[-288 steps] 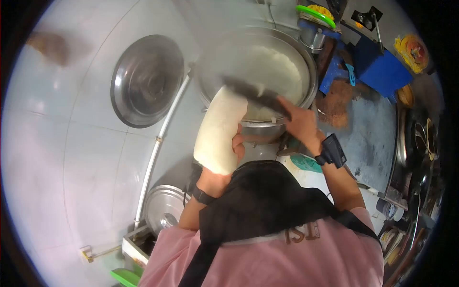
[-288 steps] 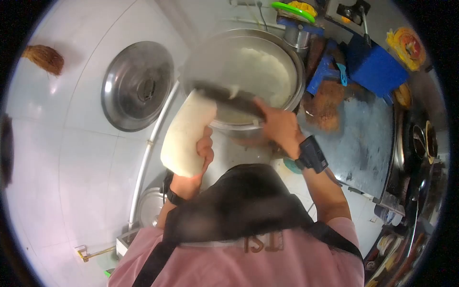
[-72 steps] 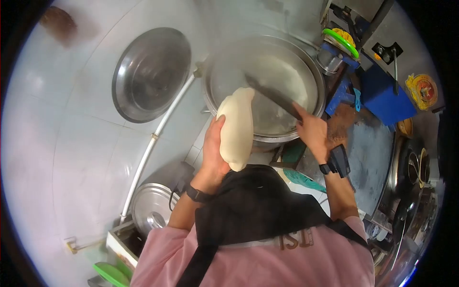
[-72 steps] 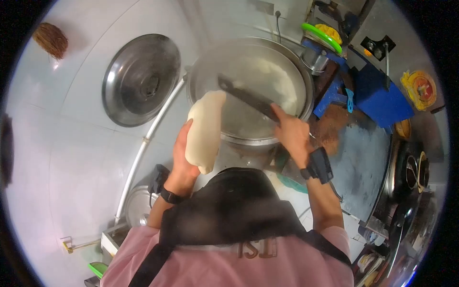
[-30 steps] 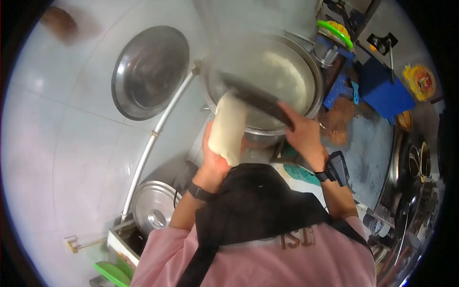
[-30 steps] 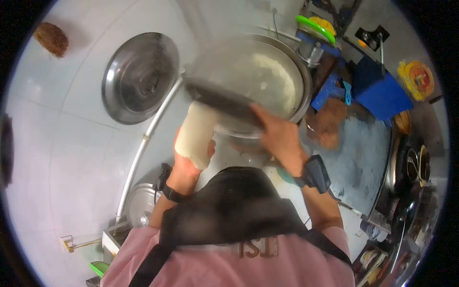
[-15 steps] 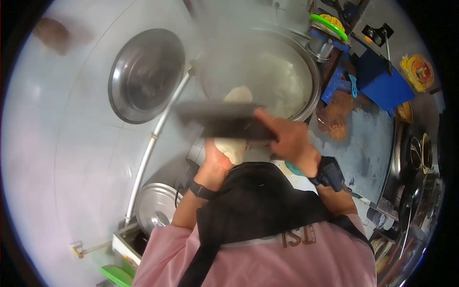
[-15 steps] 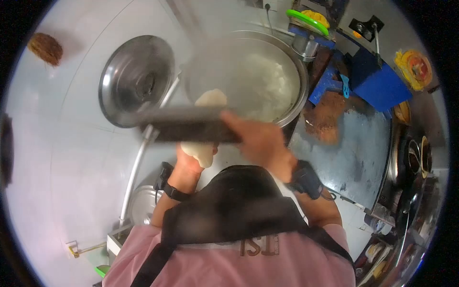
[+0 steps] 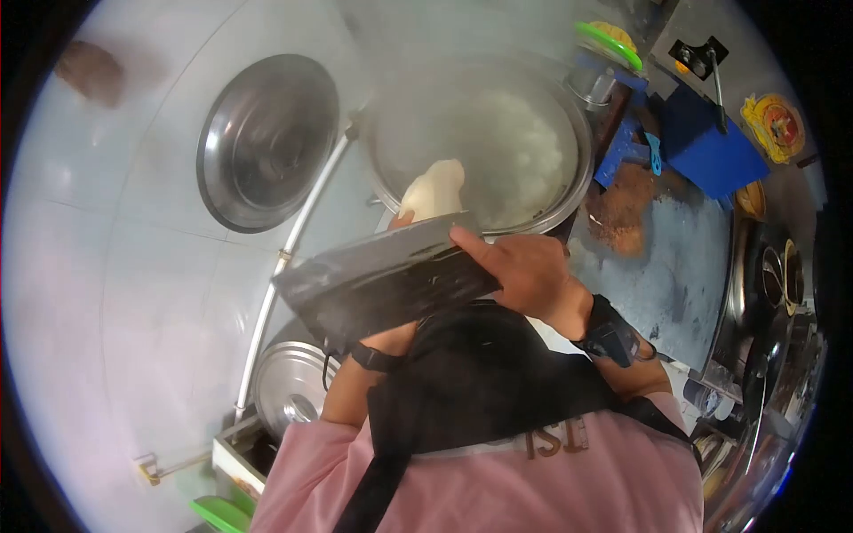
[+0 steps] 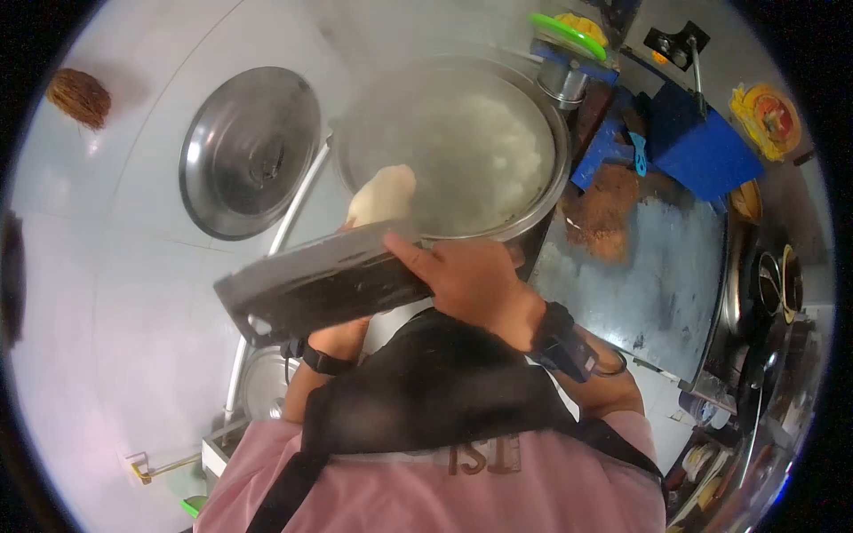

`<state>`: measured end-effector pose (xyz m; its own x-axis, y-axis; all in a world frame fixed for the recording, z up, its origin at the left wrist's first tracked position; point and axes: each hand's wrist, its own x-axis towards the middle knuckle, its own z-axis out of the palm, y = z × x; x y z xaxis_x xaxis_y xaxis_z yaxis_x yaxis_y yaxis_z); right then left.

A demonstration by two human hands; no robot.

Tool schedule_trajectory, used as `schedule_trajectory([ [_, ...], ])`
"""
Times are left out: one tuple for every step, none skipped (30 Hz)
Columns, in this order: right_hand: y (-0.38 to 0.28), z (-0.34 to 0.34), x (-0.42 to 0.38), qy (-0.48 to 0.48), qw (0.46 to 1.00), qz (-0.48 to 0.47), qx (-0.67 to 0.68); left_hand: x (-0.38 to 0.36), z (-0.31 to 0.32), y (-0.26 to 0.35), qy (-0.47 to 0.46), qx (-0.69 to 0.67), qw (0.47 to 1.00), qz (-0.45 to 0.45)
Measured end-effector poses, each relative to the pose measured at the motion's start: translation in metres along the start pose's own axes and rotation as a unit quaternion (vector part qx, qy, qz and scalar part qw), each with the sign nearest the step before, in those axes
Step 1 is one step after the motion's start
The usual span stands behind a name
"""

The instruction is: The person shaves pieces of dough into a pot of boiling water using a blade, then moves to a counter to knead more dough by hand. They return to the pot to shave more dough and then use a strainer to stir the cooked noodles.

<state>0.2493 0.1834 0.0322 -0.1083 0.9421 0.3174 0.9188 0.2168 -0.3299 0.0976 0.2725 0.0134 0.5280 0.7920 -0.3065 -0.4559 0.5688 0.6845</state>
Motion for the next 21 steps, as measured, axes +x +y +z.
schedule_trajectory([
  [0.006, 0.007, -0.002, -0.011, 1.0, 0.004, -0.004, -0.009, 0.011, 0.004, 0.0, 0.11, 0.992, 0.064],
  [0.016, 0.011, -0.002, -0.012, 1.0, 0.002, -0.003, 0.003, -0.003, -0.007, 0.035, -0.046, 0.998, 0.024],
  [0.028, 0.013, -0.001, 0.003, 0.996, 0.088, -0.009, 0.007, -0.021, -0.009, -0.025, -0.077, 0.997, -0.018],
  [0.04, 0.015, -0.001, 0.019, 0.984, 0.174, -0.014, 0.006, -0.023, 0.0, -0.087, -0.106, 0.989, -0.058],
  [0.053, 0.018, -0.009, 0.016, 0.985, 0.169, -0.015, 0.0, -0.011, 0.004, -0.03, -0.078, 0.995, -0.053],
  [0.067, 0.021, -0.017, -0.001, 0.975, 0.219, -0.034, -0.002, -0.011, 0.003, -0.026, -0.083, 0.995, -0.049],
  [0.071, 0.015, -0.011, -0.013, 0.962, 0.267, -0.055, 0.0, -0.01, 0.003, 0.003, -0.059, 0.998, -0.03],
  [0.067, 0.016, -0.006, -0.013, 0.963, 0.263, -0.057, 0.002, -0.009, 0.003, 0.034, -0.037, 0.999, -0.015],
  [0.053, 0.019, -0.008, 0.054, 0.984, 0.17, 0.018, 0.001, -0.014, -0.005, 0.04, -0.038, 0.998, -0.022],
  [0.034, 0.016, -0.006, 0.125, 0.985, 0.077, 0.091, 0.003, -0.021, -0.014, 0.011, -0.097, 0.995, -0.028],
  [0.014, 0.003, 0.001, 0.048, 0.992, 0.065, 0.1, 0.009, -0.023, -0.016, -0.025, -0.151, 0.988, -0.029],
  [0.0, -0.007, 0.004, -0.03, 0.992, 0.052, 0.11, -0.003, -0.006, -0.003, -0.012, -0.115, 0.993, -0.023],
  [0.002, 0.006, -0.001, -0.019, 0.999, 0.011, 0.026, -0.001, -0.005, -0.015, 0.097, 0.007, 0.993, 0.066],
  [0.008, 0.016, -0.004, -0.016, 0.999, 0.014, 0.029, 0.002, -0.005, -0.026, 0.201, 0.128, 0.959, 0.156],
  [0.022, 0.023, -0.006, 0.02, 0.996, 0.071, 0.04, 0.005, -0.017, -0.014, 0.003, -0.021, 0.999, 0.034],
  [0.038, 0.027, -0.006, 0.056, 0.989, 0.126, 0.05, 0.008, -0.027, 0.0, -0.197, -0.167, 0.962, -0.091],
  [0.056, 0.028, -0.008, 0.029, 0.978, 0.204, 0.026, 0.0, -0.012, 0.005, -0.099, -0.134, 0.984, -0.07],
  [0.062, 0.028, -0.015, 0.025, 0.979, 0.199, 0.025, -0.003, -0.012, 0.006, -0.097, -0.138, 0.983, -0.066],
  [0.066, 0.025, -0.015, 0.016, 0.969, 0.248, 0.011, -0.001, -0.01, 0.009, -0.077, -0.139, 0.985, -0.074],
  [0.068, 0.023, -0.014, 0.008, 0.955, 0.298, -0.003, 0.002, -0.009, 0.011, -0.057, -0.139, 0.985, -0.084],
  [0.061, 0.027, -0.016, 0.093, 0.973, 0.208, 0.024, 0.007, -0.017, 0.005, -0.091, -0.169, 0.979, -0.071],
])
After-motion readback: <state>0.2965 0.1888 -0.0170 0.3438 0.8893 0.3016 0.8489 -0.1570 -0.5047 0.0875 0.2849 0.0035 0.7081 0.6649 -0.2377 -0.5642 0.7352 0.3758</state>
